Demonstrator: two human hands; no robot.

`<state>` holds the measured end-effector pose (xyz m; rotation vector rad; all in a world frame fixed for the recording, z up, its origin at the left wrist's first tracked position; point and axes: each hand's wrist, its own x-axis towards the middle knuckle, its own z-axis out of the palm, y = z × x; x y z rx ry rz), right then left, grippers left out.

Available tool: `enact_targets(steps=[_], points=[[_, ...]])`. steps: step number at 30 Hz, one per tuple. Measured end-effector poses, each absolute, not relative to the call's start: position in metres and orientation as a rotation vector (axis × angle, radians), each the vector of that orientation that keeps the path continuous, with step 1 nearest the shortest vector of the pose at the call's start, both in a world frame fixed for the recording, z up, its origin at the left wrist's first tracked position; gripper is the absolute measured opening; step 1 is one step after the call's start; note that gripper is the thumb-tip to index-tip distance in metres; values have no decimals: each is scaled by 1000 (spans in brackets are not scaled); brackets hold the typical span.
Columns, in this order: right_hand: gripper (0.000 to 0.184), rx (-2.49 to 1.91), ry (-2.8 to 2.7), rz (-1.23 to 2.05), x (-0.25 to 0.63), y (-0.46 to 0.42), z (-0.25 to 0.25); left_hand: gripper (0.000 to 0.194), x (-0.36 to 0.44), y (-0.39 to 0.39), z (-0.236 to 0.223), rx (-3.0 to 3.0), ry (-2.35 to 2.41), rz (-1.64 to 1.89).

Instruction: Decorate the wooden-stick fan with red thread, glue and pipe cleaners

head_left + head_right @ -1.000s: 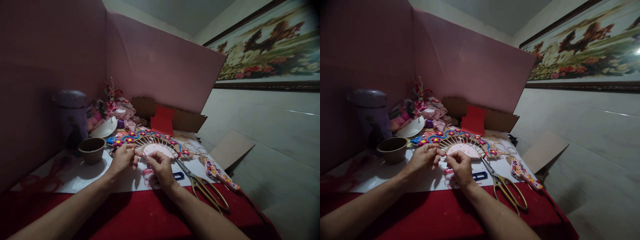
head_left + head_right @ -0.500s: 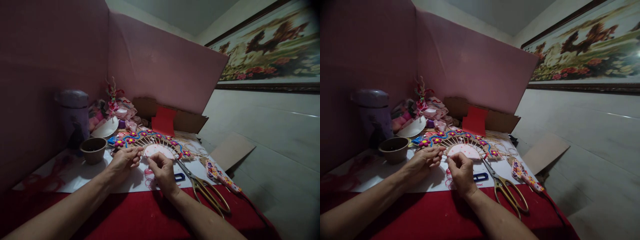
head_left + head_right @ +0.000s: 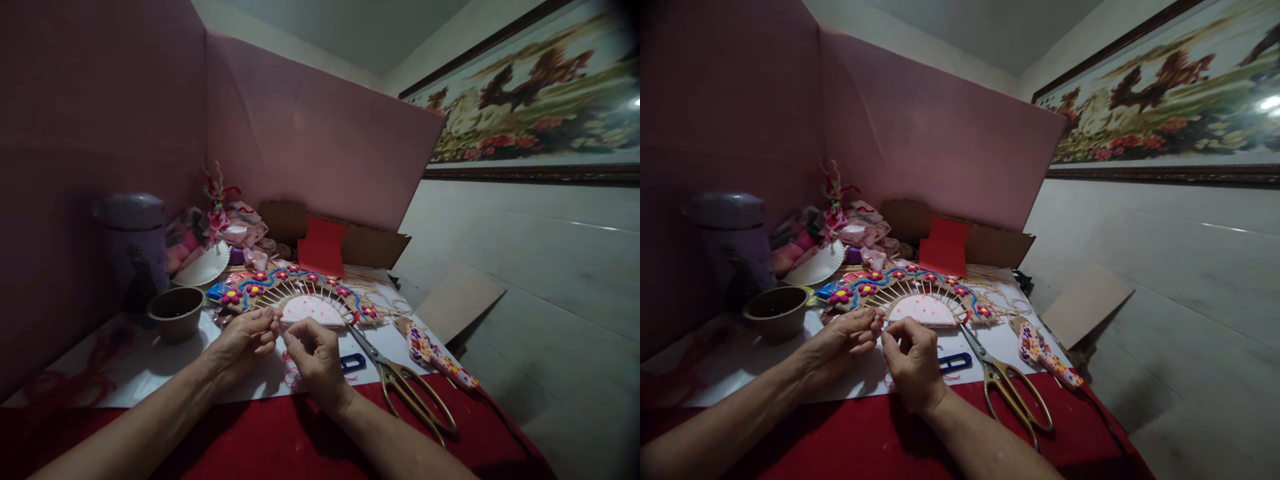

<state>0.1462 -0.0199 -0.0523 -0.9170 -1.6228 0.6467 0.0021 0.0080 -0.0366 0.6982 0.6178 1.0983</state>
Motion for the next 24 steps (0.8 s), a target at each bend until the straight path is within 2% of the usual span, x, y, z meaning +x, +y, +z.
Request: enact_targets(steps=[11, 24], points=[[21, -928, -1601, 675, 147, -21, -50, 4, 1, 3, -31, 680, 631, 1078], [18, -926, -1595, 715, 147, -23, -48, 11, 1, 4, -32, 659, 616, 1078]])
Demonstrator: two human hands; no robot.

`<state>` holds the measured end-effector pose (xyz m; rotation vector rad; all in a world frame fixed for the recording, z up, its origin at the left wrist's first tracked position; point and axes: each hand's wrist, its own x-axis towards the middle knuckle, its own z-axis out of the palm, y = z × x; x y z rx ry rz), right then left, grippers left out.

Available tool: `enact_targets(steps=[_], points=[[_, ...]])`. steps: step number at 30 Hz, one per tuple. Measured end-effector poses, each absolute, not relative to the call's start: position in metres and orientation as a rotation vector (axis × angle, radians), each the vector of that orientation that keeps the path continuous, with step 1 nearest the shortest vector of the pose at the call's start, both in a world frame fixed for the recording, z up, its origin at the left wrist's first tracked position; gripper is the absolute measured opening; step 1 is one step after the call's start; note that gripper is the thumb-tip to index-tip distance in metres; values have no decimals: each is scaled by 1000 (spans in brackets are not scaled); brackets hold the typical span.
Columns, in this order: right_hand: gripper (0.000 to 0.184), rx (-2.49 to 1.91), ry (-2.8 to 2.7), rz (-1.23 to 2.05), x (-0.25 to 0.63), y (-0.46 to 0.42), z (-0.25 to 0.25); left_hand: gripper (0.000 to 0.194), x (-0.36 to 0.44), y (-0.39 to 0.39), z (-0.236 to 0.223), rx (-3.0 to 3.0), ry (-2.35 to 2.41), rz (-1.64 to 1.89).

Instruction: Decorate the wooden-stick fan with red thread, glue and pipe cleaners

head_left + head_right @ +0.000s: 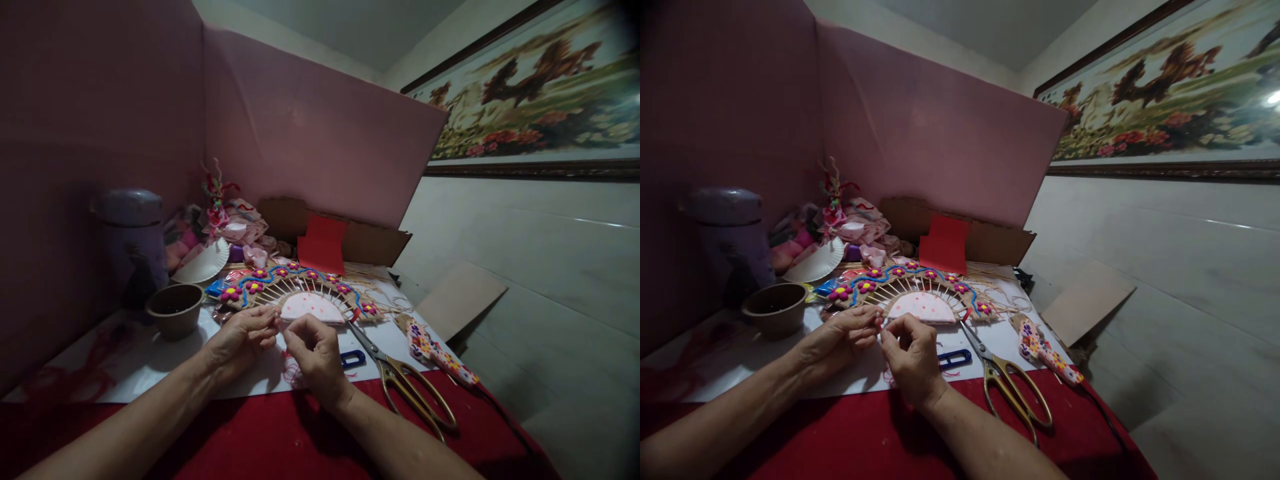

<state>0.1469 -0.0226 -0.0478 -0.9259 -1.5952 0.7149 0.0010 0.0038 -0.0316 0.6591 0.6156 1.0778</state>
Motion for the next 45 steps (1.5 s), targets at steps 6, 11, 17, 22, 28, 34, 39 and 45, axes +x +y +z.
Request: enact_targets(steps=[6, 11, 17, 22, 28, 34, 39, 45], points=[[19, -928, -1587, 730, 146, -24, -47, 9, 1, 3, -32, 648, 602, 1076], [19, -915, -1593, 748, 147, -22, -48, 8, 2, 1, -29, 638, 600, 1071], [18, -910, -1573, 781, 147, -23, -47, 8, 2, 1, -29, 657, 629, 1073], [19, -910, -1575, 786, 147, -22, -48, 11, 1, 2, -31, 685, 622, 1068], [19, -917, -1581, 771, 147, -22, -49, 13, 2, 3, -32, 723, 613, 1076], [19, -924, -1578, 757, 148, -21, -50, 15, 2, 2, -31, 737, 633, 1078], [19, -930, -1570, 769, 148, -20, -50, 15, 1, 2, -32, 781, 631, 1069], [23, -932, -1564, 768, 147, -20, -49, 16, 1, 0, -31, 799, 635, 1065]])
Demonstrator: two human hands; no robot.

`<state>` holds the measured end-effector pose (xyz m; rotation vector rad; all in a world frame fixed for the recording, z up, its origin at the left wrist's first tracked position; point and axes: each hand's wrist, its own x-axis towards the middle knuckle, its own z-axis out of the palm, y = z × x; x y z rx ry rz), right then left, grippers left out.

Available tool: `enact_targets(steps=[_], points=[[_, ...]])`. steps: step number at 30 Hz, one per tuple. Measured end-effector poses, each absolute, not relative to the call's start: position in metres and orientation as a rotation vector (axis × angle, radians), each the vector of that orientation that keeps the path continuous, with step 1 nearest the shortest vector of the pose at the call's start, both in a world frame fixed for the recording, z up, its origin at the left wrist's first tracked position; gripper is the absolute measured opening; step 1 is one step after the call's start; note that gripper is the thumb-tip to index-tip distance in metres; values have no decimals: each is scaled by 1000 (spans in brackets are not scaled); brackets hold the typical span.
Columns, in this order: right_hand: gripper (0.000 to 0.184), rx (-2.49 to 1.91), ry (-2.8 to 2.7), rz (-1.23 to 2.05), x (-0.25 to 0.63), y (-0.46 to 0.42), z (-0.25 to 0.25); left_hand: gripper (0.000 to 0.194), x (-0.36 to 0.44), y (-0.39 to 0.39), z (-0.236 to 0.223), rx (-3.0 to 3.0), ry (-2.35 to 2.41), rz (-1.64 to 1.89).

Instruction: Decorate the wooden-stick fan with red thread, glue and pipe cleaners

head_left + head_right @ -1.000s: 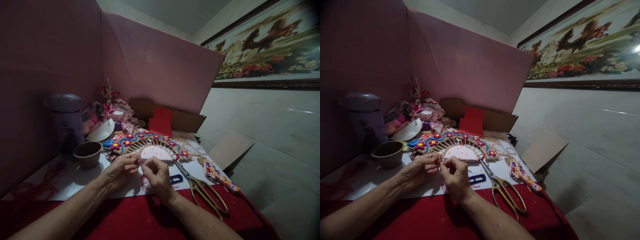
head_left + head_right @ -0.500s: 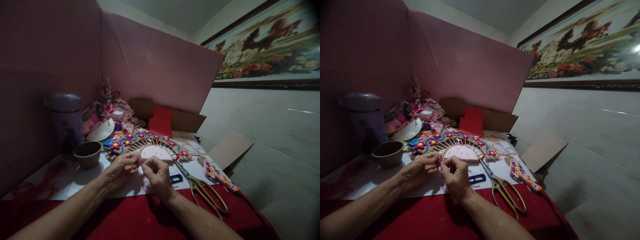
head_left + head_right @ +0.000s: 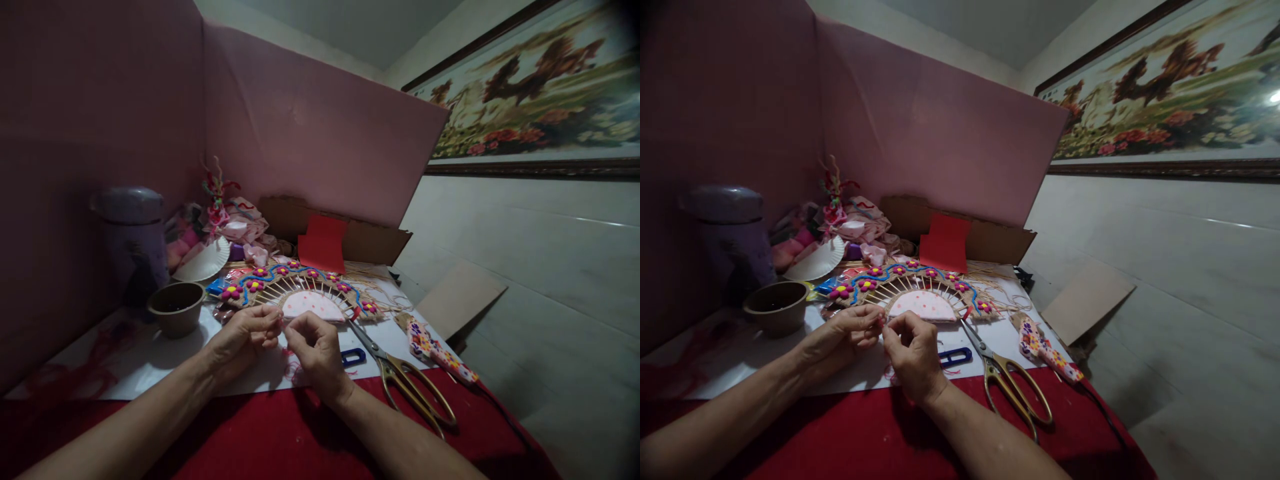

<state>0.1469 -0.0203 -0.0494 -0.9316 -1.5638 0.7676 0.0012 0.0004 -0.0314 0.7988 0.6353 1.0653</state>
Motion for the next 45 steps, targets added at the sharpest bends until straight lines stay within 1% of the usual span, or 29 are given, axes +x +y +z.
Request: enact_targets(steps=[8, 17, 23, 34, 45], points=[[21, -929, -1570, 759, 147, -21, -50, 16, 1, 2, -33, 790, 627, 1070], [19, -862, -1497, 974, 148, -23, -44, 14, 1, 3, -34, 786, 629, 1087], [18, -844, -1474, 1026, 147, -24, -42, 13, 1, 3, -35, 813, 623, 1087], [19, -826, -1436, 1043, 147, -21, -44, 18, 0, 6, -39, 826, 612, 1064], [18, -843, -1425, 1033, 147, -21, -44, 19, 0, 4, -38, 862, 626, 1060]])
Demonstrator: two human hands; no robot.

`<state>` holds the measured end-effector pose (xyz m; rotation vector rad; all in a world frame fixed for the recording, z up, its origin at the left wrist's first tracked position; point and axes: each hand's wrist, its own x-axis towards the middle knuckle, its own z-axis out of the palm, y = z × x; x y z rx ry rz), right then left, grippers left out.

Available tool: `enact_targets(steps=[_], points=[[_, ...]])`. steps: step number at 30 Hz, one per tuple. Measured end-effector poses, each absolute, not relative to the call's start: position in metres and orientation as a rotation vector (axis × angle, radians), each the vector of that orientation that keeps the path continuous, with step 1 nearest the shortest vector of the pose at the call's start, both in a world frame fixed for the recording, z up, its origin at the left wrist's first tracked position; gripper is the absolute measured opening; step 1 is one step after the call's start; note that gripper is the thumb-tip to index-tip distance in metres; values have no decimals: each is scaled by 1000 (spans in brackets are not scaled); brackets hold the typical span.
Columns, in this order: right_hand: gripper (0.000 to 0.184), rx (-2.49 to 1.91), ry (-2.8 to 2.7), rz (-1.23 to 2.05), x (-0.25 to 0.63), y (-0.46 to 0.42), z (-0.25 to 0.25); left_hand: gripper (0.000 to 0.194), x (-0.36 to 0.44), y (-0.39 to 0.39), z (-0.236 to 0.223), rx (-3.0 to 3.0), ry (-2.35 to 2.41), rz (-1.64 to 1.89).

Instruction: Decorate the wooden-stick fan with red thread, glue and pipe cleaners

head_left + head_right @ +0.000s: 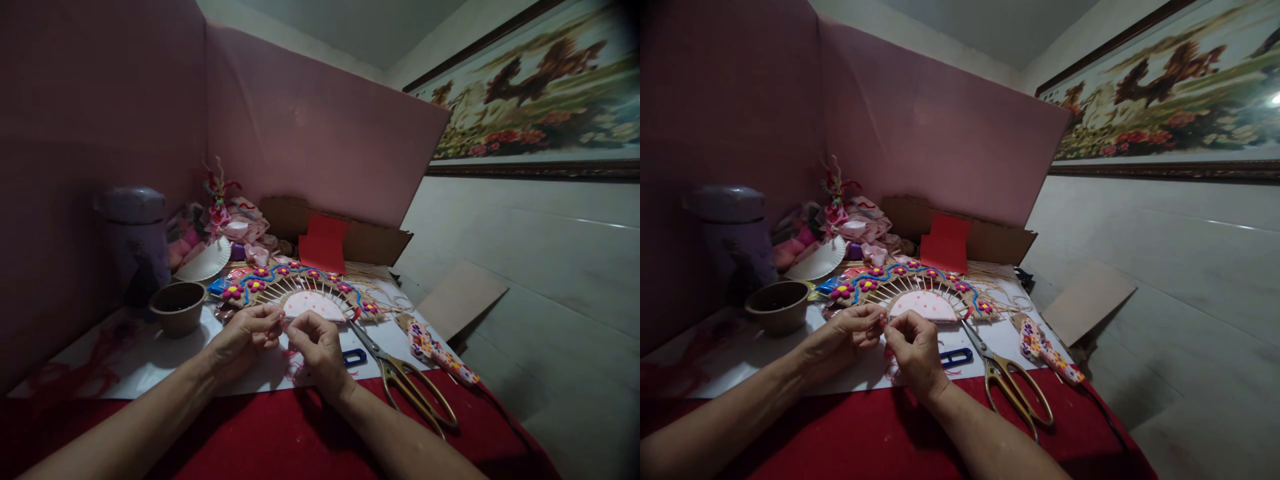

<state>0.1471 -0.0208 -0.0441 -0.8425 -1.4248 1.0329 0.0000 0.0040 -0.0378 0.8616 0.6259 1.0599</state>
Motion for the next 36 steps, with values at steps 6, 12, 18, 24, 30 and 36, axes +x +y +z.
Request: enact_targets(steps=[6, 12, 18, 24, 30, 36], points=[[19, -834, -1438, 1050, 147, -22, -44, 19, 0, 6, -40, 841, 622, 1074], [17, -836, -1427, 1029, 147, -20, -44, 17, 0, 6, -41, 869, 606, 1063], [17, -845, -1440, 1002, 148, -19, -45, 15, 0, 5, -41, 882, 600, 1051], [18, -842, -1440, 1000, 147, -18, -47, 14, 0, 5, -40, 872, 593, 1038], [20, -881, -1451, 950, 147, -19, -47, 16, 0, 4, -39, 870, 585, 1030], [20, -894, -1443, 949, 146, -19, -46, 15, 1, 4, -39, 874, 573, 1030]])
